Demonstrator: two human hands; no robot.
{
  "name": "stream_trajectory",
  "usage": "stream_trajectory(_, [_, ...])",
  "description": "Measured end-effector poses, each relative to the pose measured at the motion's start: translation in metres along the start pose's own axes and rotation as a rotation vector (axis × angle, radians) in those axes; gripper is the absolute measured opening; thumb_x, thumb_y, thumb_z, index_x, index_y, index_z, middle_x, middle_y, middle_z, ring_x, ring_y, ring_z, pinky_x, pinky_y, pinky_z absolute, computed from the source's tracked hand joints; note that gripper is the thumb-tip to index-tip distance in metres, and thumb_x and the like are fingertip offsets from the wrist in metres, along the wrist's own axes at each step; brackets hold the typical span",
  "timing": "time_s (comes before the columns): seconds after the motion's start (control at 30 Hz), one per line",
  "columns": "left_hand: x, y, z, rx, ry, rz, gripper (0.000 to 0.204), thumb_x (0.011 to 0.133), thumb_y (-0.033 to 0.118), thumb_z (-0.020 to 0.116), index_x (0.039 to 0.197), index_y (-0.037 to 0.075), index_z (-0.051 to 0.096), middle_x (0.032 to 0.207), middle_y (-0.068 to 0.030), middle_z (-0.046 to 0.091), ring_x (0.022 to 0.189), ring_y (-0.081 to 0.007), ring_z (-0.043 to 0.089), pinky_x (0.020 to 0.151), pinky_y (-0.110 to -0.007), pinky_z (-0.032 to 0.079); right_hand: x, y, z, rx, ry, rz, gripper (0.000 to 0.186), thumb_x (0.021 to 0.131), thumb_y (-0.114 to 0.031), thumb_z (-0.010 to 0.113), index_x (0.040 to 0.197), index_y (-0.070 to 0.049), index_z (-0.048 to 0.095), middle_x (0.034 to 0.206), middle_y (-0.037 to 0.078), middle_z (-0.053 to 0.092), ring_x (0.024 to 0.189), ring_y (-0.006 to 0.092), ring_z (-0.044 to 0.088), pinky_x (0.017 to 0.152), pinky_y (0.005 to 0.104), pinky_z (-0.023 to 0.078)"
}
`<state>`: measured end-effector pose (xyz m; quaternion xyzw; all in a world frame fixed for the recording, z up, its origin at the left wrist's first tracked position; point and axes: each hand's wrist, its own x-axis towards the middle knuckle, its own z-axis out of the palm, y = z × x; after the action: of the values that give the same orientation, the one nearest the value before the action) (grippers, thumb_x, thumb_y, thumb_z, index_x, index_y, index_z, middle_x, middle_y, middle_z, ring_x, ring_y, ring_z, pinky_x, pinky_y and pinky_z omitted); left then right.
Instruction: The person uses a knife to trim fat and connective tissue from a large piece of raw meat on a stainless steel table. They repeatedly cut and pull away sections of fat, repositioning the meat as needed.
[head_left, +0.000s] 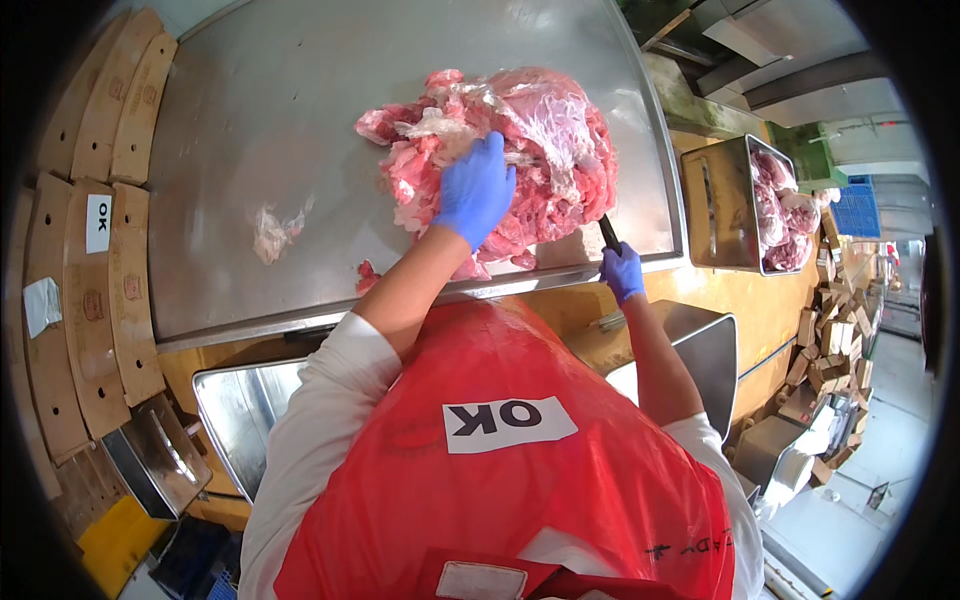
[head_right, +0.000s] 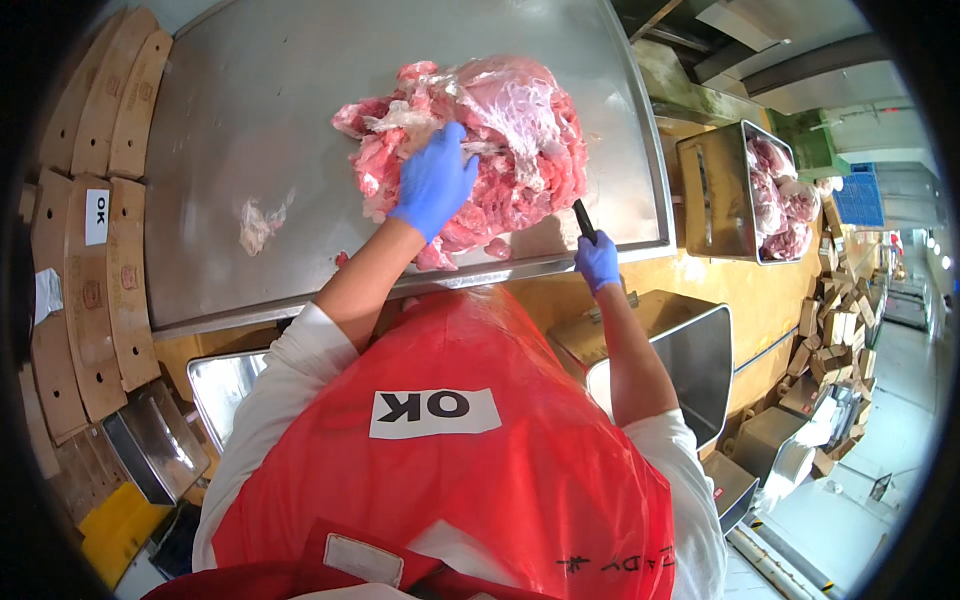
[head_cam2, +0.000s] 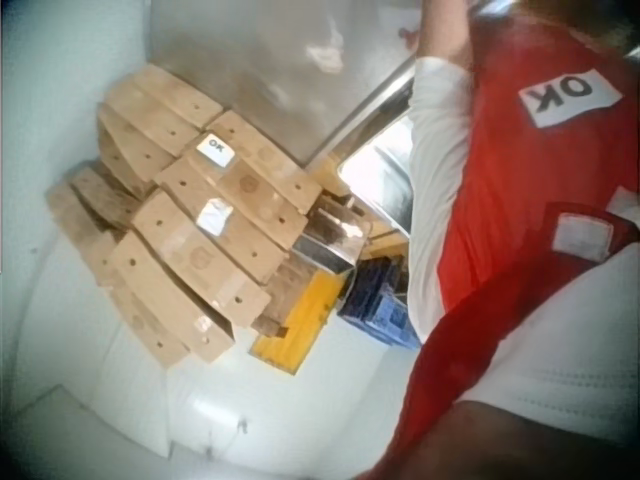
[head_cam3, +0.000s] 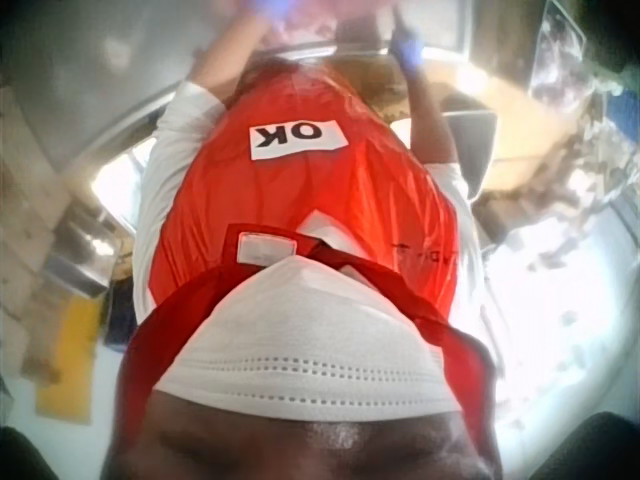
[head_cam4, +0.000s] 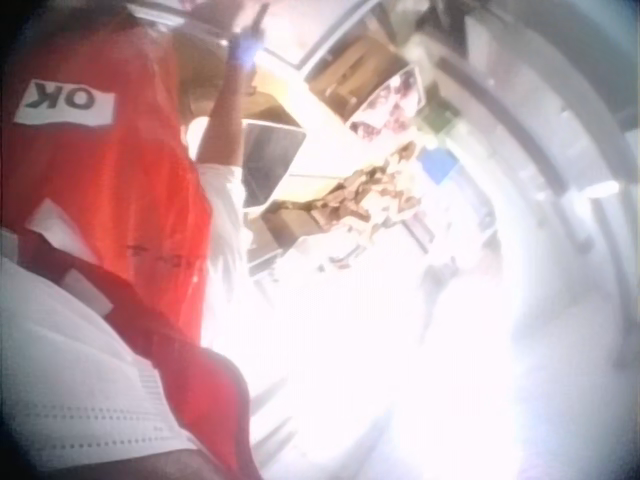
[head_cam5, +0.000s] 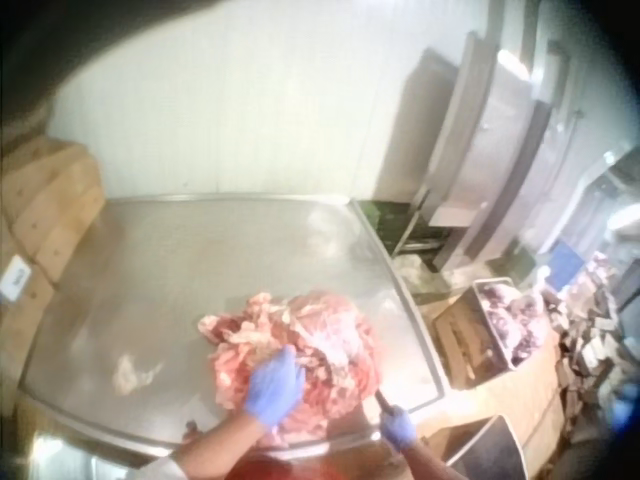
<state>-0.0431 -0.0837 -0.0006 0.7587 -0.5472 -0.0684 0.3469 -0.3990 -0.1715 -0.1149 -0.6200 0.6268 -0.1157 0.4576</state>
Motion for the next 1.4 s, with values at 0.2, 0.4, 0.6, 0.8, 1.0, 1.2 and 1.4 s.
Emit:
stream_trajectory(0.2, [-0.044,-0.011,-0.028,0.000,-0.087,0.398,0.029,0.094,0.035,0.076,0.112,0.012,0.072,0.113,-0.0127,0.070,0.111,-0.0318,0.064,0.100,-0.049,0.046,-0.117,0.001,-0.008,0.460,0.192,-0.217,0.015,0.105,-0.008,0.057,0.119,-0.005,0.063,0.085,0.004,0.067,0.066,0.0128,0.064,0.057,0.0269,0.050])
stream_trajectory(0.4, [-0.049,-0.010,-0.022,0.235,-0.220,0.556,0.051,0.083,0.055,0.079,0.112,0.013,0.075,0.114,-0.0078,0.070,0.114,-0.0280,0.062,0.103,-0.048,0.041,-0.156,-0.054,-0.027,-0.117,0.484,-0.489,0.033,0.112,-0.023,0.060,0.137,-0.001,0.062,0.090,0.008,0.069,0.079,0.0165,0.064,0.073,0.0335,0.053])
stream_trajectory(0.6, [-0.046,-0.001,-0.016,0.296,-0.293,0.500,0.051,0.081,0.057,0.079,0.107,0.014,0.073,0.109,-0.0072,0.071,0.109,-0.0274,0.063,0.093,-0.051,0.042,-0.218,-0.111,-0.011,-0.409,0.441,-0.617,0.052,0.101,-0.012,0.072,0.152,-0.022,0.065,0.086,0.011,0.069,0.068,0.0259,0.068,0.065,0.0376,0.055])
stream_trajectory(0.8, [-0.045,0.003,-0.004,0.276,-0.293,0.502,0.046,0.081,0.057,0.078,0.098,0.015,0.074,0.097,-0.0068,0.073,0.104,-0.0281,0.065,0.085,-0.052,0.044,-0.229,-0.161,0.015,-0.916,0.576,-0.669,0.047,0.098,-0.025,0.073,0.144,-0.035,0.071,0.078,0.009,0.057,0.058,0.0286,0.063,0.053,0.0451,0.051])
stream_trajectory(1.0, [-0.048,0.012,0.001,0.311,-0.318,0.490,0.042,0.082,0.057,0.075,0.097,0.017,0.076,0.099,-0.0063,0.074,0.104,-0.0261,0.067,0.085,-0.050,0.044,-0.198,-0.202,0.025,-1.007,0.498,-0.658,0.042,0.101,-0.028,0.067,0.143,-0.031,0.069,0.083,0.013,0.062,0.060,0.0321,0.067,0.053,0.0475,0.055])
stream_trajectory(1.2, [-0.038,0.012,0.005,0.312,-0.348,0.456,0.046,0.083,0.059,0.072,0.105,0.020,0.080,0.101,-0.0057,0.076,0.105,-0.0260,0.068,0.089,-0.051,0.044,-0.174,-0.204,0.022,-1.017,0.440,-0.726,0.042,0.101,-0.026,0.066,0.143,-0.025,0.067,0.085,0.016,0.065,0.063,0.0341,0.070,0.054,0.0488,0.056])
stream_trajectory(1.4, [-0.039,0.013,0.012,0.289,-0.345,0.452,0.041,0.085,0.055,0.075,0.096,0.016,0.080,0.094,-0.0093,0.077,0.103,-0.0295,0.069,0.090,-0.054,0.043,-0.161,-0.264,0.049,-1.159,0.276,-0.744,0.039,0.094,-0.016,0.064,0.131,-0.003,0.060,0.089,0.022,0.069,0.070,0.0385,0.075,0.060,0.0483,0.062])
